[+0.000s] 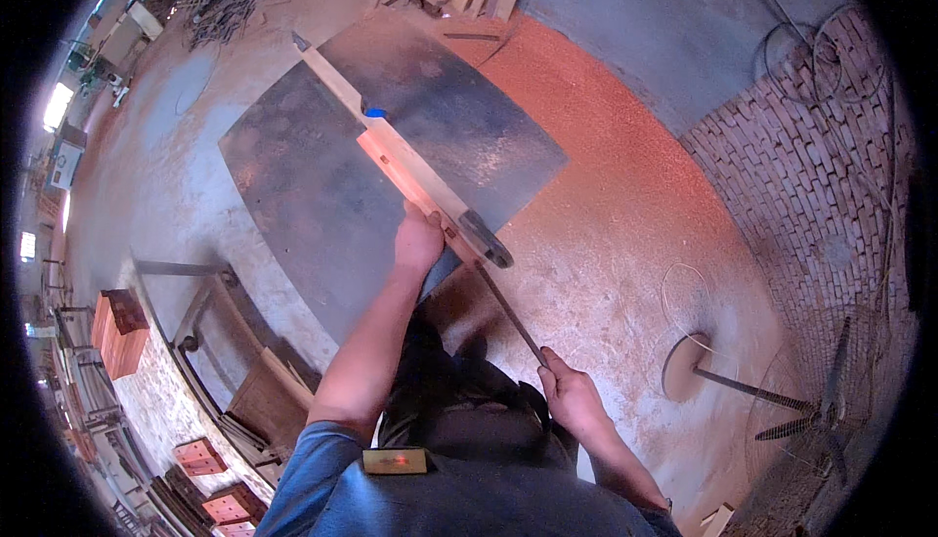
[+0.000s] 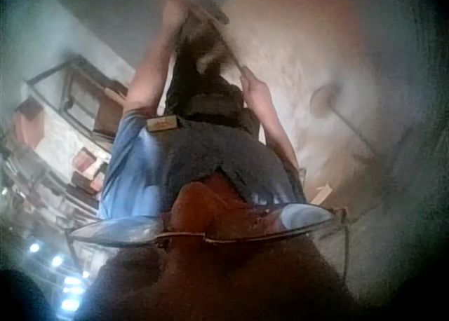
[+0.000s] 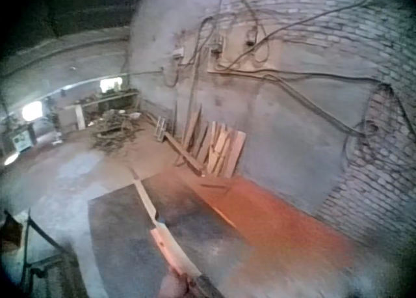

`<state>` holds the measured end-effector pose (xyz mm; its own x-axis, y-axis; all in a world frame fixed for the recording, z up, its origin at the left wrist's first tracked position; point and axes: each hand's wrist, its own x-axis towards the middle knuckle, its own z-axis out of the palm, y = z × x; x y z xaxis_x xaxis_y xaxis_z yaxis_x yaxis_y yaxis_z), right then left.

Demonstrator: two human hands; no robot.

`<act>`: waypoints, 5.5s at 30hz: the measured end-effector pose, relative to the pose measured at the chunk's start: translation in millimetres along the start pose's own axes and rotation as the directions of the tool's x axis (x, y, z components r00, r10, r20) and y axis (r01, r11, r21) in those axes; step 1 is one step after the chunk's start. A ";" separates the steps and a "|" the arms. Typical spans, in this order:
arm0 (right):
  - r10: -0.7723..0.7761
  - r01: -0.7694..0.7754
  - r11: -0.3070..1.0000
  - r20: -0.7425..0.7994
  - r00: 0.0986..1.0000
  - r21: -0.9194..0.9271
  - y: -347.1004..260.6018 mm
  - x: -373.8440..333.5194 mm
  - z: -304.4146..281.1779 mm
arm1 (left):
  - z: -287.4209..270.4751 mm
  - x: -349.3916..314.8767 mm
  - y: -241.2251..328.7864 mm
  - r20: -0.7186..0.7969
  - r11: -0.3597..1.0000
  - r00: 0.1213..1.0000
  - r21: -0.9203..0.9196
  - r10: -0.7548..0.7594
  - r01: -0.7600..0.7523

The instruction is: The person repeatedly files the edges of small wooden planks using a hand file, then stacks the finished pieces on a workbench. The task is performed one at a time in a repetitive cycle.

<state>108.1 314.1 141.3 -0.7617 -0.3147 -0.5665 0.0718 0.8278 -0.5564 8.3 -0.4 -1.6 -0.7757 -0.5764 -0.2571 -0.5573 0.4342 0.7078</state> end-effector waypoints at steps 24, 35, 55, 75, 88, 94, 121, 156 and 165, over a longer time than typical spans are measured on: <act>-0.085 0.085 0.996 -0.045 0.995 0.000 16.0 3.7 11.3 | -10.4 -4.1 16.0 0.118 0.980 0.992 -0.185 -0.048 0.070; -0.041 0.040 0.996 -0.008 0.999 -0.079 -32.4 37.5 16.8 | -35.5 47.8 6.8 0.108 0.975 0.990 -0.195 -0.086 0.106; -0.153 0.145 0.983 -0.074 0.985 -0.112 -131.8 139.4 51.0 | -107.1 179.6 -13.3 0.027 0.972 0.994 -0.205 -0.109 0.112; -0.231 0.213 0.967 -0.128 0.964 -0.137 -269.2 245.0 85.4 | -192.4 323.6 -24.8 0.069 0.979 0.982 -0.090 -0.177 0.183; -0.099 0.101 0.995 0.062 0.993 -0.027 -156.0 107.7 111.2 | -272.4 204.4 -73.2 0.291 0.456 0.954 -0.860 0.068 0.230; -0.155 0.155 0.988 0.014 0.988 0.004 -119.7 99.0 121.5 | -341.3 46.5 -119.3 0.057 0.401 0.998 -0.915 0.025 0.042; -0.392 0.462 0.879 0.374 0.840 -0.116 -299.2 61.3 272.6 | -476.9 -305.7 -494.8 -0.506 0.494 -0.081 -0.859 -0.859 0.131; -0.601 0.680 0.689 0.327 0.729 -0.249 -382.7 63.1 378.8 | -833.8 -21.9 -609.3 -0.667 0.619 0.103 -0.608 -0.738 0.498; -0.257 0.392 0.854 0.378 0.889 -0.342 -406.5 38.4 364.2 | -828.5 -9.8 -647.4 -0.650 0.671 0.170 -0.731 -0.740 0.124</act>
<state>284.1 -203.7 124.4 -0.4525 -0.6679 -0.5909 -0.4569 0.7426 -0.4896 622.2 -849.4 87.8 0.4736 -0.8696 -0.1397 -0.2532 -0.2864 0.9241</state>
